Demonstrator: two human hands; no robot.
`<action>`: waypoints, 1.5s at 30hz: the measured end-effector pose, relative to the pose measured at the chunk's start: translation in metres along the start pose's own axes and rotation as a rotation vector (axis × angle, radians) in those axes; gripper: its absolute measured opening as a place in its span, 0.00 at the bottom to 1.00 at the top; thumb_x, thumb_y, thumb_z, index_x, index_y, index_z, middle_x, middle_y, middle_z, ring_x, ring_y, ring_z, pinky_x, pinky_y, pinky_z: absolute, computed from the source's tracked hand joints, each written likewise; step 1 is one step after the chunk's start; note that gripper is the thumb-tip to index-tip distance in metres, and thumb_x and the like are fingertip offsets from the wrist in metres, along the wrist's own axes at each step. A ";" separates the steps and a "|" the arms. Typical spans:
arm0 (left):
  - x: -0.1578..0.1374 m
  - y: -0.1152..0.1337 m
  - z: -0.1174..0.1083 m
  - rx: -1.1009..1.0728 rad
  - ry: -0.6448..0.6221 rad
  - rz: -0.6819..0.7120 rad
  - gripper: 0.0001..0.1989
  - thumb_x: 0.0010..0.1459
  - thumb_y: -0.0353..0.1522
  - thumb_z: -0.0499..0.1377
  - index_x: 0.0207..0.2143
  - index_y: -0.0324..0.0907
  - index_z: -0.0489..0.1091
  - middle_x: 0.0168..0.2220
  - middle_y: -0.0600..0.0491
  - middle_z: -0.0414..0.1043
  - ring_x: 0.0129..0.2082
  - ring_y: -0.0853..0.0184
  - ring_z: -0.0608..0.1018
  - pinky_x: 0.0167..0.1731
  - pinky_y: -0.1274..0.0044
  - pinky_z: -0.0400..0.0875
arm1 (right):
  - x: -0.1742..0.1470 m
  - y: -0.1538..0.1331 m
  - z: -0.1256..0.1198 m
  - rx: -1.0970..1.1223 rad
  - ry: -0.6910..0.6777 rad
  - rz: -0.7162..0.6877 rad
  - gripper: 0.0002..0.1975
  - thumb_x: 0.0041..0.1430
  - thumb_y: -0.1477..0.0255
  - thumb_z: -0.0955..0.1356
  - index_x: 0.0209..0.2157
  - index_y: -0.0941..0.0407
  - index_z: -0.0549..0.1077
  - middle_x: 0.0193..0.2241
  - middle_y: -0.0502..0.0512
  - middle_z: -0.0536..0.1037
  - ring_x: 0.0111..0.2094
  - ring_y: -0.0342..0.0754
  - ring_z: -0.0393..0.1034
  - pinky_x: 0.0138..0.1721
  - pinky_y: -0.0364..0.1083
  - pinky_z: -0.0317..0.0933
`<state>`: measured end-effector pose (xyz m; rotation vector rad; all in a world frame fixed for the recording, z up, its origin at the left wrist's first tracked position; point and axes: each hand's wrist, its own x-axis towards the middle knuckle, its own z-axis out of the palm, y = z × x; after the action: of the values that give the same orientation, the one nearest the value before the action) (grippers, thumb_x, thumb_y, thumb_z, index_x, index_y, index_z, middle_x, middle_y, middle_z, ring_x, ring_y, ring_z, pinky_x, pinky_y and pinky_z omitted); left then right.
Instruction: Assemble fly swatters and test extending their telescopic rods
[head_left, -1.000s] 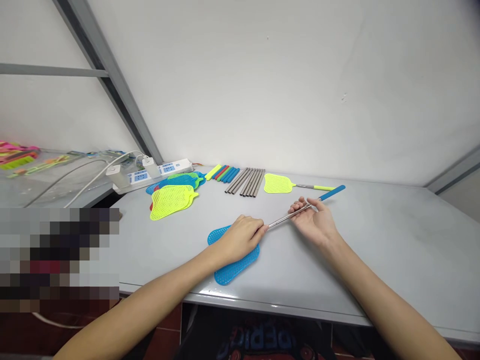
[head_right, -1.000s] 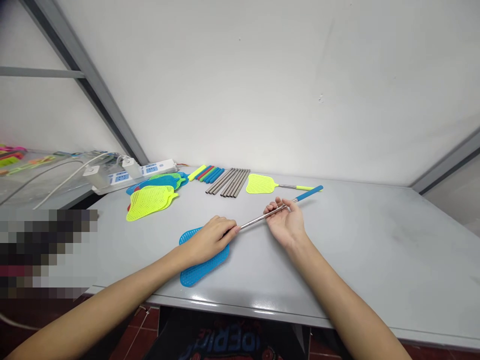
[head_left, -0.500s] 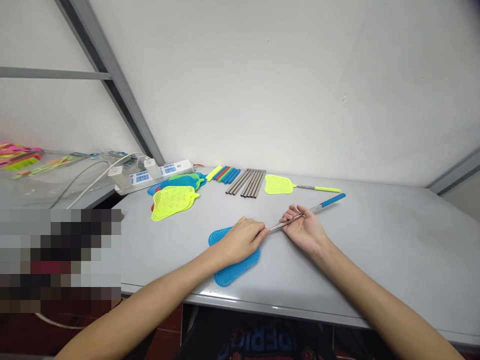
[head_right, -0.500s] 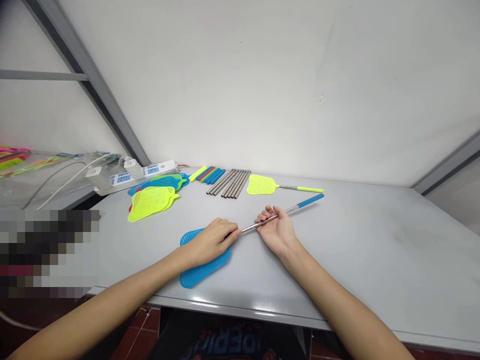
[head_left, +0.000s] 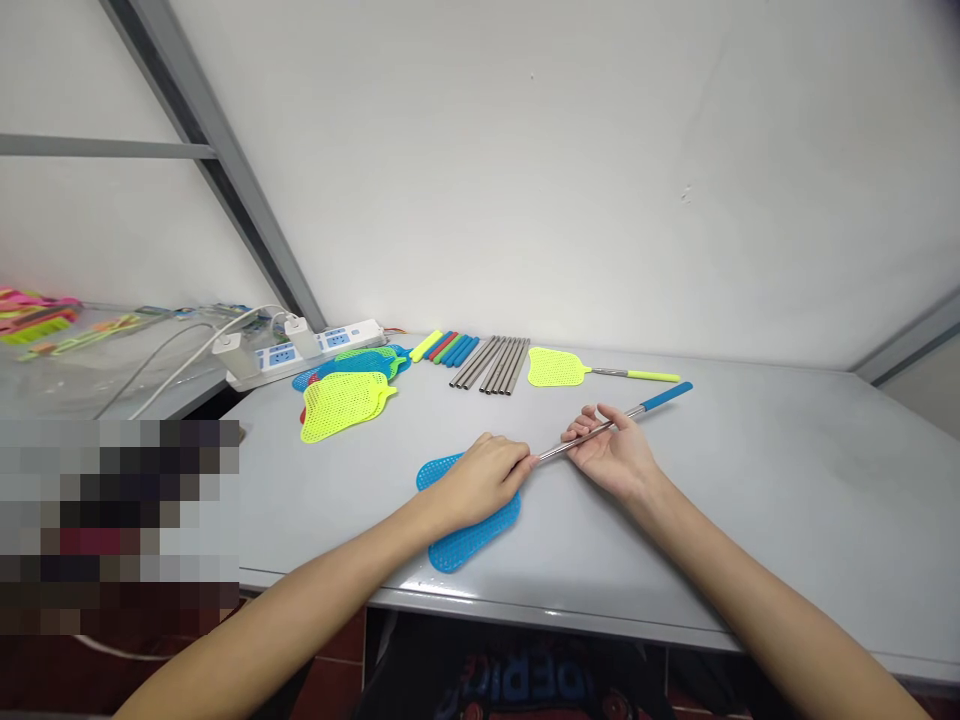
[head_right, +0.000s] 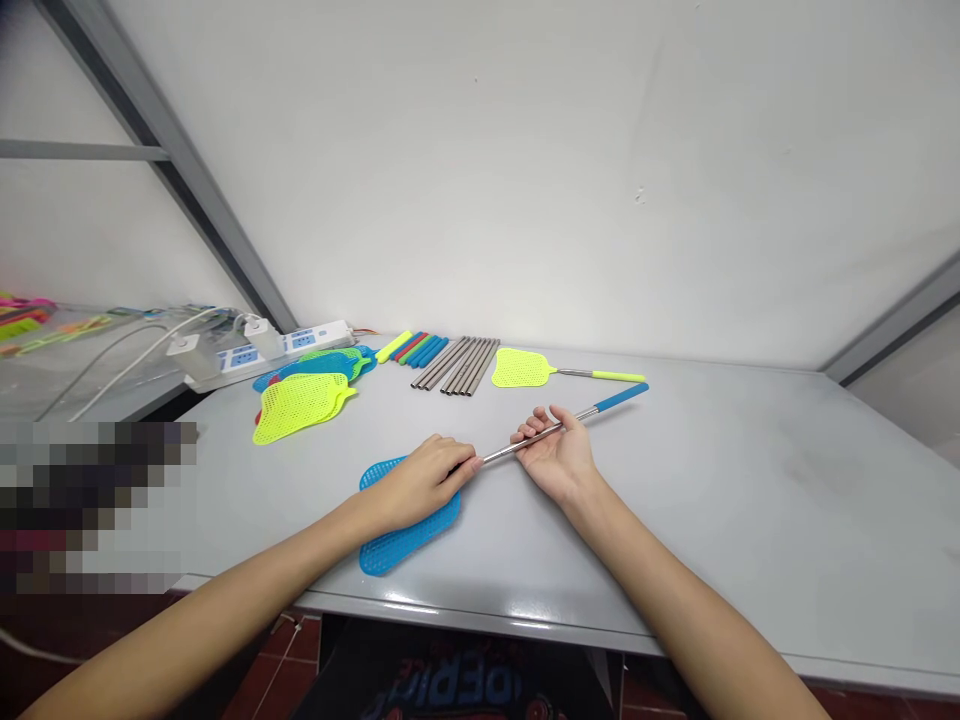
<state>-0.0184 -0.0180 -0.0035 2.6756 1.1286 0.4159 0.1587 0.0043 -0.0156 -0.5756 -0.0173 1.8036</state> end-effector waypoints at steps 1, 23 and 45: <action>0.000 0.000 0.000 0.002 0.001 0.000 0.17 0.58 0.36 0.37 0.24 0.40 0.59 0.24 0.54 0.64 0.29 0.70 0.67 0.34 0.76 0.58 | 0.000 -0.001 0.000 0.009 0.013 -0.004 0.04 0.48 0.74 0.59 0.22 0.57 0.56 0.16 0.46 0.54 0.17 0.39 0.52 0.20 0.40 0.56; 0.000 -0.003 -0.003 -0.005 -0.072 0.039 0.20 0.57 0.39 0.39 0.23 0.39 0.63 0.23 0.53 0.66 0.27 0.70 0.67 0.35 0.76 0.57 | -0.001 -0.001 -0.002 0.068 -0.016 0.034 0.12 0.50 0.76 0.57 0.17 0.56 0.48 0.12 0.43 0.46 0.13 0.38 0.43 0.14 0.39 0.46; 0.000 0.008 0.000 -0.142 -0.125 -0.119 0.17 0.57 0.35 0.39 0.20 0.40 0.59 0.21 0.55 0.63 0.27 0.71 0.65 0.32 0.77 0.56 | -0.020 0.030 0.000 -0.033 -0.106 -0.348 0.17 0.52 0.71 0.59 0.15 0.56 0.46 0.09 0.42 0.43 0.11 0.37 0.37 0.12 0.39 0.39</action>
<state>-0.0135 -0.0236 -0.0018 2.4609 1.1672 0.2918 0.1359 -0.0235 -0.0172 -0.4674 -0.2081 1.4946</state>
